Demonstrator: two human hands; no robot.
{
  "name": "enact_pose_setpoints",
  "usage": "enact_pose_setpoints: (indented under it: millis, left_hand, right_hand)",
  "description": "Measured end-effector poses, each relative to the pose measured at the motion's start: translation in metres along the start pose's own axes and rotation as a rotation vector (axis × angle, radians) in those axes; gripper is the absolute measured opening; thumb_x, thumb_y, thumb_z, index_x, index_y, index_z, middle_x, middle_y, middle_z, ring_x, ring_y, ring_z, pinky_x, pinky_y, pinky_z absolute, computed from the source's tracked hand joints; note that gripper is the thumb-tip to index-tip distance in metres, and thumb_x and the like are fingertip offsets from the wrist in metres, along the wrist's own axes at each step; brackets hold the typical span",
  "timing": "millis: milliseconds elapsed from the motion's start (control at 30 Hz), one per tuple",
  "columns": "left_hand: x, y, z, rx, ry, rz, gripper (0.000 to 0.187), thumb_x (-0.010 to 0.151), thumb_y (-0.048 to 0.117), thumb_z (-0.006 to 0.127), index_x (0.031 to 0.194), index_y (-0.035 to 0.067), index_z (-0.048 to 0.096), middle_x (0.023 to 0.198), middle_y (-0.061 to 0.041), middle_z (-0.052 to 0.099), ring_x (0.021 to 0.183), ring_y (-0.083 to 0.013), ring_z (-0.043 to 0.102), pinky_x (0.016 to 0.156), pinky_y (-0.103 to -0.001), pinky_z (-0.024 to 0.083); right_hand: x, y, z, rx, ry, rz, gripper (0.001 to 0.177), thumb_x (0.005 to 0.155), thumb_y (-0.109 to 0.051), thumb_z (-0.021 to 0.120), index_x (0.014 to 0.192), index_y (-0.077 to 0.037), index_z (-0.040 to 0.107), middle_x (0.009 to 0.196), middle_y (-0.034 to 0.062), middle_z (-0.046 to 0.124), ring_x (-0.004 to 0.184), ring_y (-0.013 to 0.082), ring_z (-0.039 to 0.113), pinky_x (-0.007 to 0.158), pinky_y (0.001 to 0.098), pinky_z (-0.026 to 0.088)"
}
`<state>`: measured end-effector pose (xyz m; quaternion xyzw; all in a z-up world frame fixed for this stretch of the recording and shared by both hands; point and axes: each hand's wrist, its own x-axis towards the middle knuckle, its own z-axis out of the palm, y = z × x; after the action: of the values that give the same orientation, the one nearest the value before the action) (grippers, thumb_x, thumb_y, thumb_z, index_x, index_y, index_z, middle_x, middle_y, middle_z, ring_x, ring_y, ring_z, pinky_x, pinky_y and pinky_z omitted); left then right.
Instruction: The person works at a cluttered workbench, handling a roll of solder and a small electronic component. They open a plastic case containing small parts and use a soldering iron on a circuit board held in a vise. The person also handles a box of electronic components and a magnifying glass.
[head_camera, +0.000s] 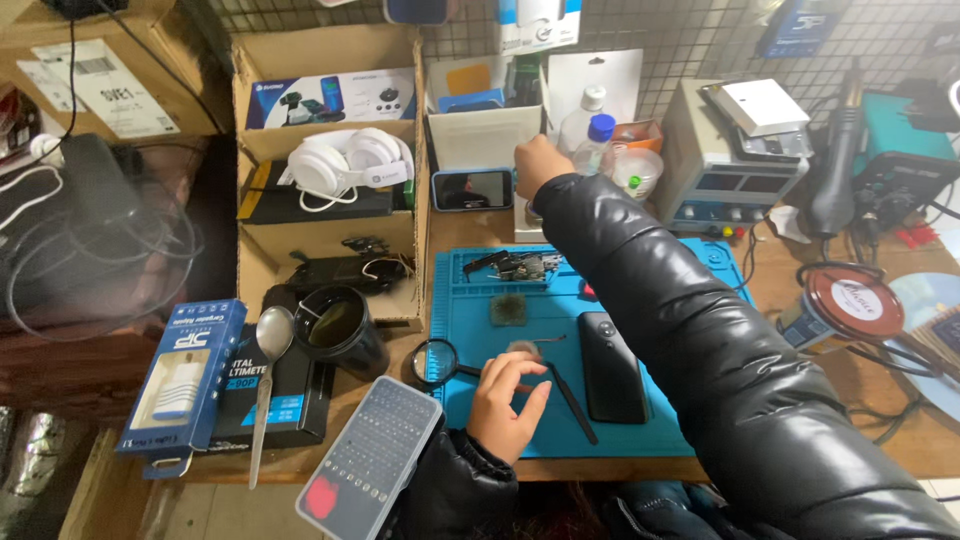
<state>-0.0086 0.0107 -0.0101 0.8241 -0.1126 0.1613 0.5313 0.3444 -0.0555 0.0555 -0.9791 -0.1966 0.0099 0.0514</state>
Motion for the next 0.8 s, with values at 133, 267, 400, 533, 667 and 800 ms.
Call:
enact_pose_setpoints:
  millis: [133,267,400,533,667,800]
  left_hand:
    - [0.0,0.006,-0.005,-0.011,0.033,0.057,0.011,0.091,0.017,0.061,0.099,0.01,0.063,0.11,-0.008,0.062,0.103,-0.0242,0.056,0.073,-0.029,0.058]
    - [-0.003,0.003,-0.003,-0.032,-0.018,0.008,0.014,0.094,0.022,0.058,0.103,0.012,0.061,0.118,-0.007,0.059,0.11,-0.0247,0.054,0.077,-0.033,0.059]
    - [-0.003,-0.001,-0.001,-0.043,-0.029,0.005,0.017,0.095,0.023,0.057,0.106,0.012,0.061,0.12,-0.008,0.058,0.111,-0.027,0.053,0.079,-0.035,0.059]
    - [-0.005,-0.005,0.0,-0.036,-0.003,0.043,0.016,0.094,0.022,0.059,0.105,0.01,0.061,0.116,-0.009,0.059,0.108,-0.0273,0.053,0.077,-0.034,0.058]
    - [-0.006,-0.008,0.002,-0.046,-0.053,0.007,0.019,0.096,0.025,0.056,0.11,0.013,0.059,0.125,-0.007,0.054,0.113,-0.0287,0.051,0.083,-0.037,0.057]
    - [-0.007,-0.012,0.004,-0.042,-0.08,-0.011,0.02,0.097,0.028,0.054,0.113,0.016,0.057,0.129,-0.004,0.052,0.109,-0.0274,0.052,0.09,-0.042,0.055]
  right_hand:
    - [0.02,0.009,0.021,-0.17,0.022,-0.032,0.012,0.085,-0.011,0.062,0.091,-0.001,0.065,0.087,0.0171,0.06,0.07,0.0347,0.065,0.054,0.0452,0.056]
    - [-0.002,0.001,0.005,-0.123,0.004,0.014,0.015,0.08,-0.008,0.066,0.09,0.003,0.067,0.082,0.0205,0.064,0.065,0.0378,0.066,0.053,0.0447,0.056]
    - [0.013,0.007,0.005,-0.181,-0.128,-0.043,0.019,0.081,-0.017,0.07,0.086,0.002,0.067,0.083,0.0175,0.066,0.071,0.0343,0.066,0.057,0.0437,0.057]
    - [0.022,0.012,0.008,-0.303,-0.205,-0.085,0.021,0.088,-0.014,0.058,0.098,0.002,0.068,0.095,0.0168,0.068,0.088,0.0326,0.068,0.064,0.045,0.058]
    - [-0.02,-0.006,-0.033,-0.179,-0.159,-0.066,0.018,0.086,-0.013,0.067,0.097,0.002,0.069,0.095,0.0199,0.067,0.083,0.035,0.067,0.067,0.0433,0.057]
    - [-0.045,-0.02,-0.038,-0.307,-0.263,-0.176,0.045,0.075,-0.032,0.084,0.104,0.0,0.069,0.102,0.0176,0.067,0.097,0.0309,0.063,0.078,0.0438,0.057]
